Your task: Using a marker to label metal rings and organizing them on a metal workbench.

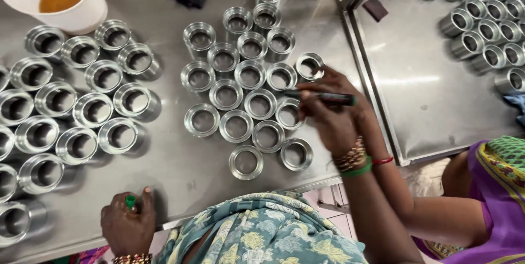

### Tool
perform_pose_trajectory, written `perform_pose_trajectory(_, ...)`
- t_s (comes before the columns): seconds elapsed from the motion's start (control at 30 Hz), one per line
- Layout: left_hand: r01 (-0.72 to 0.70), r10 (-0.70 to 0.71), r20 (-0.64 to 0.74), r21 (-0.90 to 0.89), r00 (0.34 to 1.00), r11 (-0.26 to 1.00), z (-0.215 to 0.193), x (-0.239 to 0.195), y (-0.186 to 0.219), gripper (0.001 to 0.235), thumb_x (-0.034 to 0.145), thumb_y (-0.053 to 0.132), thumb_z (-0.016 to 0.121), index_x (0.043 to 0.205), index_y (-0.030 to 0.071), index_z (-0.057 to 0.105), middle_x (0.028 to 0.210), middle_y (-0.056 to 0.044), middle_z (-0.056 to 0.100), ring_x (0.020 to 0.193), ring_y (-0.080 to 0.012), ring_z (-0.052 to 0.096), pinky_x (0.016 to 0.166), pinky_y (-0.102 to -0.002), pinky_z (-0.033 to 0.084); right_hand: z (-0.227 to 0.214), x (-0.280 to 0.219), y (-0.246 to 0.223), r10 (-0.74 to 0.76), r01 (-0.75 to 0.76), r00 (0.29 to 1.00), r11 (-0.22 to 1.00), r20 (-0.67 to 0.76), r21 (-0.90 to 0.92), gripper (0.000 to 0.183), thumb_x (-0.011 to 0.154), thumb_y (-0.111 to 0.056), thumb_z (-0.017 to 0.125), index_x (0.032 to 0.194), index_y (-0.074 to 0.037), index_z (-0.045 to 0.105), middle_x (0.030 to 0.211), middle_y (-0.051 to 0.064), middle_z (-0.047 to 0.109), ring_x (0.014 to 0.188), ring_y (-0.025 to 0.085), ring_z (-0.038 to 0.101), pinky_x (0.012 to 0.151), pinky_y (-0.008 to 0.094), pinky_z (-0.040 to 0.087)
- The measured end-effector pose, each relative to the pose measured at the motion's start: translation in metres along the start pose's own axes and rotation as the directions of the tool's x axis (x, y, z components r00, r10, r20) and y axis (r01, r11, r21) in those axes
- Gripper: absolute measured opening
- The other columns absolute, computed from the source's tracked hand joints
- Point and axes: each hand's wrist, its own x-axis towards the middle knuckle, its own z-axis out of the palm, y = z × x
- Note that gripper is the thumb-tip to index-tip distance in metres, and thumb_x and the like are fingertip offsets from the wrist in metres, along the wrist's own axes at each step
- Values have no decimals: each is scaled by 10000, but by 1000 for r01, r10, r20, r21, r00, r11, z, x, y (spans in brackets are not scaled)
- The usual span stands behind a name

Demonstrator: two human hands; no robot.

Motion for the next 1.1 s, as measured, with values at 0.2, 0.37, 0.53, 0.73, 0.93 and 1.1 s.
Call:
perform_pose_trajectory(0.2, -65, 66, -18, 45, 998, 997, 7, 5, 2, 362, 965, 446, 702, 899, 91, 680, 745, -72, 641, 846, -325, 620, 879, -514, 466, -10, -1, 14, 26, -34, 998, 987, 53, 160, 315, 1002, -221, 671, 1220, 7, 665, 861, 34, 687, 747, 121, 642, 677, 260, 534)
perform_pose_trajectory(0.37, -62, 63, -17, 55, 998, 997, 8, 4, 0, 347, 964, 441, 694, 905, 99, 694, 764, -68, 667, 870, -325, 632, 900, -507, 460, 11, 5, 46, 149, -150, 988, 988, 32, 35, 314, 1028, -249, 654, 1106, 46, 727, 762, 69, 690, 632, 119, 635, 556, 271, 538)
perform_pose_trajectory(0.53, -56, 56, 15, 51, 998, 997, 5, 7, 4, 344, 959, 440, 687, 888, 104, 709, 787, -74, 703, 872, -325, 640, 921, -497, 460, 40, 28, 60, 183, -182, 983, 976, -9, -115, 299, 974, -294, 660, 1056, -19, 746, 671, 49, 707, 484, 101, 636, 409, 233, 495)
perform_pose_trajectory(0.73, -62, 59, 39, 88, 998, 994, 6, 8, 2, 363, 964, 448, 661, 886, 98, 718, 772, -79, 701, 873, -321, 641, 919, -490, 459, 26, 47, 77, 245, -289, 943, 939, -228, -189, 300, 972, -284, 714, 944, 13, 742, 653, 89, 717, 454, 140, 629, 394, 266, 477)
perform_pose_trajectory(0.93, -51, 44, 68, 97, 997, 994, -2, 11, 10, 356, 968, 435, 655, 870, 101, 729, 773, -80, 705, 870, -320, 642, 925, -481, 462, 42, 31, 58, 278, -289, 956, 947, -93, -140, 291, 955, -308, 677, 923, -25, 735, 627, 73, 701, 441, 132, 633, 376, 265, 498)
perform_pose_trajectory(1.1, -52, 47, 47, 98, 998, 994, -1, 9, 9, 344, 959, 426, 666, 867, 100, 728, 765, -84, 705, 875, -322, 647, 935, -480, 465, 28, 51, 70, 198, -221, 964, 968, -175, -122, 343, 982, -292, 694, 895, 40, 712, 634, 105, 695, 439, 152, 624, 371, 285, 492)
